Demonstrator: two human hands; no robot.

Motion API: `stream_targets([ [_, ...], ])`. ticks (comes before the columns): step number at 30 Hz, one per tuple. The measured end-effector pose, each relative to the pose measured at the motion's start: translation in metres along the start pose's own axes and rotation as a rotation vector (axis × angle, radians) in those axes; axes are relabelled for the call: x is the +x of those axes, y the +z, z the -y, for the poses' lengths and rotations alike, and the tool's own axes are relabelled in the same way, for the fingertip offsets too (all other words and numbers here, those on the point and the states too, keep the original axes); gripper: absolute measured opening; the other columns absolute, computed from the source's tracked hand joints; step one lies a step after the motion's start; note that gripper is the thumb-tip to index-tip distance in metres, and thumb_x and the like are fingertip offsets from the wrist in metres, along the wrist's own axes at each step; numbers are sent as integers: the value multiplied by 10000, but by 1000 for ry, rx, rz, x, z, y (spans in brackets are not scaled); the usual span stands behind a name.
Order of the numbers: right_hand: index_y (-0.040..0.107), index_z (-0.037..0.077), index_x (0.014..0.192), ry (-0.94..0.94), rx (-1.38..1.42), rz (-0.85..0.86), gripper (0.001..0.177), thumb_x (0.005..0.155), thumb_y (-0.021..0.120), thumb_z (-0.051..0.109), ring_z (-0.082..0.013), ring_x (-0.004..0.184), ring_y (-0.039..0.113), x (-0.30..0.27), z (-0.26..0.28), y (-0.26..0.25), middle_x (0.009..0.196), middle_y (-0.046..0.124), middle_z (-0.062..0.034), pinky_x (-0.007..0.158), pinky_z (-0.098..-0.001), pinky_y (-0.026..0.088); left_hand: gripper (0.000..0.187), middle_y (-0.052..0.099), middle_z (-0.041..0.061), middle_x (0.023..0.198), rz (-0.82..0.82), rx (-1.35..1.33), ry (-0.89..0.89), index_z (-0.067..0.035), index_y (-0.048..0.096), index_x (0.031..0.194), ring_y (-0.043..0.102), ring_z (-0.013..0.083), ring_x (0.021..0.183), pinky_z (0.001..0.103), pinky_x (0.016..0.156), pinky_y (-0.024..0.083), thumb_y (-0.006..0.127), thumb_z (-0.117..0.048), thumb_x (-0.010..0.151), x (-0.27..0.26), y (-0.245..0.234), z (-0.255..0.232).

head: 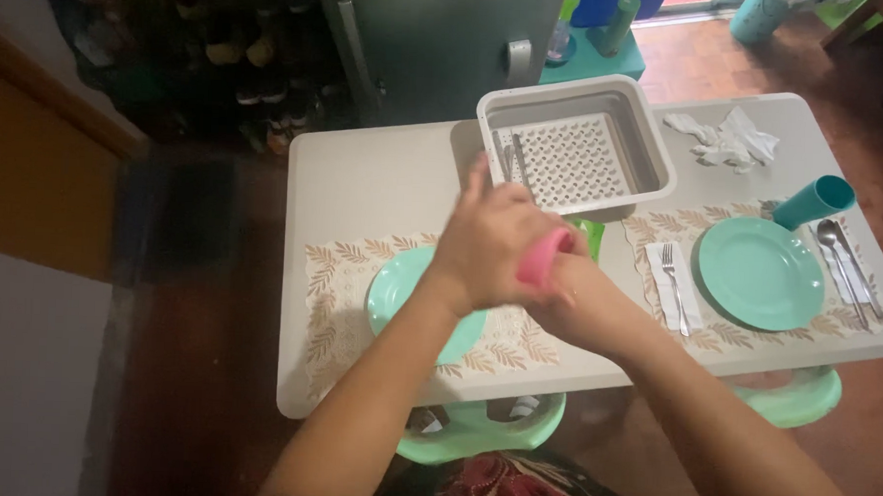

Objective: Wiping and drying cups, forks, and spoons at a dining table.

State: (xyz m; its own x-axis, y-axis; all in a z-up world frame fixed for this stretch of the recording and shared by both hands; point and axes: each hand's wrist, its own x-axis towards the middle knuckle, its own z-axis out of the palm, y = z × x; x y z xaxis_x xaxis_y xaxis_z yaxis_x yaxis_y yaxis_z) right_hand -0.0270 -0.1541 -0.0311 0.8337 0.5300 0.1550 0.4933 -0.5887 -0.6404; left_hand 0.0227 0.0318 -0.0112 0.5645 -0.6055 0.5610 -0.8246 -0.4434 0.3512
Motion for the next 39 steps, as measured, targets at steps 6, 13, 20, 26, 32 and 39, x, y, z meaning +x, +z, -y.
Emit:
stream_targets([
  [6,673,112,1254,-313,-617,-409,461,827,575,-32,-314,1186,636,-4,-10,30,1219,695,-125,1108,-561,253,680,568,-94,1214,-322,-1054,-1085,-271,487,1423,535,164,1140,617,994,383,568,-731,929,-34,36,60],
  [13,604,107,1305,28,-404,-309,553,772,644,-36,-344,1296,571,10,1,57,1274,641,-113,1223,-519,231,422,686,112,1096,-424,-1223,-784,-2,631,1224,668,197,955,341,846,568,801,-210,899,-10,23,33],
  [20,445,8,1481,164,941,-185,752,843,811,167,-235,1349,543,4,25,30,1414,582,-122,1119,-411,433,438,698,89,1116,-325,-1504,-505,-50,564,1261,701,205,1068,375,962,591,763,-221,910,-10,-7,23],
  [26,504,-3,1443,303,249,-288,654,875,799,129,-262,1264,566,3,26,51,1344,618,-162,1044,-389,480,412,658,76,1193,-332,-1392,-471,-44,590,1285,625,180,1130,353,1034,530,774,-199,950,-18,1,26],
  [32,501,45,1450,70,1207,-230,656,867,799,67,-182,1253,608,0,-3,17,1336,625,-83,1069,-368,507,529,595,55,1308,-264,-1326,-310,-128,537,1311,593,193,1267,389,1120,534,855,-160,889,-30,-12,25],
  [39,708,5,1234,127,590,236,378,875,828,21,-206,1045,742,-9,-34,-20,1150,778,-155,940,-377,627,756,598,182,1452,345,-1707,-636,-70,509,1529,622,232,1320,332,1110,538,792,-339,881,-43,-24,41],
])
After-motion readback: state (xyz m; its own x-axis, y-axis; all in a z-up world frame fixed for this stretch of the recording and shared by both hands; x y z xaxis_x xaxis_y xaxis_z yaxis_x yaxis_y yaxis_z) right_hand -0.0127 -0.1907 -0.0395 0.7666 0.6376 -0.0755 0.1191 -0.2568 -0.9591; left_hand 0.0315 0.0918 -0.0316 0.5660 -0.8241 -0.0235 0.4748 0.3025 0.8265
